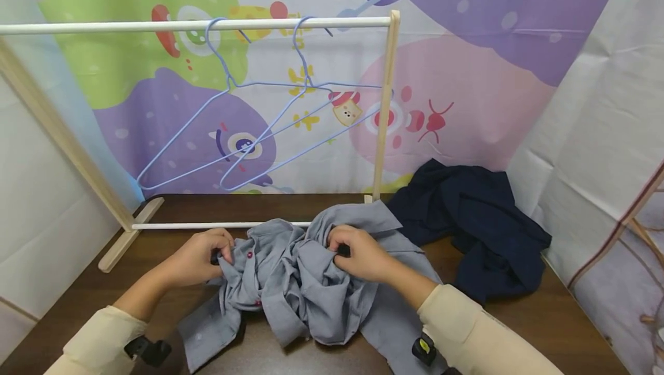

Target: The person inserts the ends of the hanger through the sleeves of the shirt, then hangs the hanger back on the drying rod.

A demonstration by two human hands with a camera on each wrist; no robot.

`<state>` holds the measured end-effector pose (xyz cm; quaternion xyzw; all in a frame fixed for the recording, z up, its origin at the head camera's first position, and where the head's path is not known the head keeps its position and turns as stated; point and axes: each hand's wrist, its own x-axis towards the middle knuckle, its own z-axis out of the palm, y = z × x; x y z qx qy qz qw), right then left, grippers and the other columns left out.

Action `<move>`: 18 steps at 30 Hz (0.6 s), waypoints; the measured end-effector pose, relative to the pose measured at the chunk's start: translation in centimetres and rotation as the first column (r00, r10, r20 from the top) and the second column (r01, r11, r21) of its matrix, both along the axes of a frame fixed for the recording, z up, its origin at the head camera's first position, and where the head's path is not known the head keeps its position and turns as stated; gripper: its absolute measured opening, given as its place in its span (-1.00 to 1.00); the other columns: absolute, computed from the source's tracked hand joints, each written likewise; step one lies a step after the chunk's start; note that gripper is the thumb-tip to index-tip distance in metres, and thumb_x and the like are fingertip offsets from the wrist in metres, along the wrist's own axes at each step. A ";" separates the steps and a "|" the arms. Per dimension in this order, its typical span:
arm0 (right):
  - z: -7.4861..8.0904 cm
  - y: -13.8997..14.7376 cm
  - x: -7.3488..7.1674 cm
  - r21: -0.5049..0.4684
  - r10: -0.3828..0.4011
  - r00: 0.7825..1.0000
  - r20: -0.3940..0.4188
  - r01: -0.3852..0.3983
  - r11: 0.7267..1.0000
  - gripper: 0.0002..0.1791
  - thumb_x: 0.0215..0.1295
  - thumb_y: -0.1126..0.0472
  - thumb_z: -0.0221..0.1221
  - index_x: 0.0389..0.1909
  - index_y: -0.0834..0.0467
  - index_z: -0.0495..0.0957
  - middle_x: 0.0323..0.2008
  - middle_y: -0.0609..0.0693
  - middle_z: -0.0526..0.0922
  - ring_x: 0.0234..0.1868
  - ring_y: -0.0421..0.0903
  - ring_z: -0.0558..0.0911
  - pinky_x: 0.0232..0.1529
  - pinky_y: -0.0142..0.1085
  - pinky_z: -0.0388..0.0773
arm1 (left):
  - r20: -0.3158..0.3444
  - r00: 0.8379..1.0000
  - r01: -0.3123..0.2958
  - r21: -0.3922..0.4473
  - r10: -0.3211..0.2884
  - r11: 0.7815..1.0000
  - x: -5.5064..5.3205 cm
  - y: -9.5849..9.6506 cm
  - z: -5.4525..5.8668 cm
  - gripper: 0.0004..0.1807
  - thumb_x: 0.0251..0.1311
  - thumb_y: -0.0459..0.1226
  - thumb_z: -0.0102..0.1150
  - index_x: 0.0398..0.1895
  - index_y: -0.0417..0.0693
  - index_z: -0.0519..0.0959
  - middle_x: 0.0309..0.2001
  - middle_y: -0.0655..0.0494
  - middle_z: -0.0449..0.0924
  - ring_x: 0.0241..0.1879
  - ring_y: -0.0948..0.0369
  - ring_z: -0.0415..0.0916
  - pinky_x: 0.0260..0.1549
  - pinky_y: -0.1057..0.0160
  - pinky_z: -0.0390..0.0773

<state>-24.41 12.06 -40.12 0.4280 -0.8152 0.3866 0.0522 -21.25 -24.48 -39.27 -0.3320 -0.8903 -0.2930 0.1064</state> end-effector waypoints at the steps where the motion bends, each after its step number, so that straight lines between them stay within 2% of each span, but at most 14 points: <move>1: 0.1 -0.1 0.0 -0.014 -0.011 1.000 0.009 0.011 1.000 -0.73 0.02 0.55 0.20 -0.45 0.09 0.51 -0.11 0.02 0.59 -0.09 -0.03 0.55 -0.35 -0.34 0.55 | -0.005 1.000 -0.002 0.009 0.002 1.000 0.0 0.0 -0.1 -0.61 -0.39 -0.60 0.26 -0.62 0.10 0.49 -0.35 0.28 0.46 -0.30 0.29 0.41 -0.39 0.31 0.46; 4: 0.1 0.0 -0.1 -0.057 -0.047 0.999 0.029 0.048 0.997 -0.72 0.00 0.57 0.20 -0.47 0.10 0.52 -0.10 0.06 0.60 -0.08 0.01 0.56 -0.41 -0.35 0.56 | -0.009 1.000 -0.007 0.034 0.008 0.999 0.0 0.2 -0.4 -0.61 -0.38 -0.60 0.27 -0.62 0.10 0.48 -0.36 0.29 0.45 -0.33 0.30 0.39 -0.40 0.31 0.45; 8: -0.3 0.7 -0.6 -0.076 -0.086 0.996 0.023 0.087 0.993 -0.69 -0.04 0.58 0.22 -0.51 0.08 0.51 -0.13 0.02 0.60 -0.09 -0.02 0.57 -0.40 -0.34 0.57 | -0.003 1.000 -0.012 0.069 0.012 0.998 -0.1 0.6 -1.1 -0.63 -0.39 -0.61 0.24 -0.62 0.07 0.47 -0.38 0.28 0.43 -0.36 0.31 0.36 -0.43 0.33 0.42; 13: -0.9 1.9 -1.8 -0.024 -0.112 0.993 -0.046 0.111 0.994 -0.66 -0.08 0.60 0.23 -0.54 0.06 0.49 -0.23 -0.07 0.58 -0.19 -0.09 0.55 -0.33 -0.31 0.54 | 0.005 0.999 -0.043 0.044 0.043 0.998 -0.5 1.2 -2.0 -0.61 -0.43 -0.62 0.23 -0.64 0.07 0.45 -0.39 0.28 0.40 -0.35 0.30 0.36 -0.44 0.34 0.42; 18: -1.8 2.9 -2.7 0.052 -0.151 0.976 -0.158 0.161 0.986 -0.66 -0.20 0.61 0.23 -0.58 0.10 0.45 -0.39 -0.13 0.49 -0.37 -0.16 0.46 -0.36 -0.30 0.46 | 0.022 0.999 -0.046 -0.005 0.046 0.999 -0.9 1.4 -2.5 -0.61 -0.47 -0.62 0.20 -0.64 0.06 0.43 -0.40 0.25 0.37 -0.36 0.26 0.37 -0.43 0.32 0.42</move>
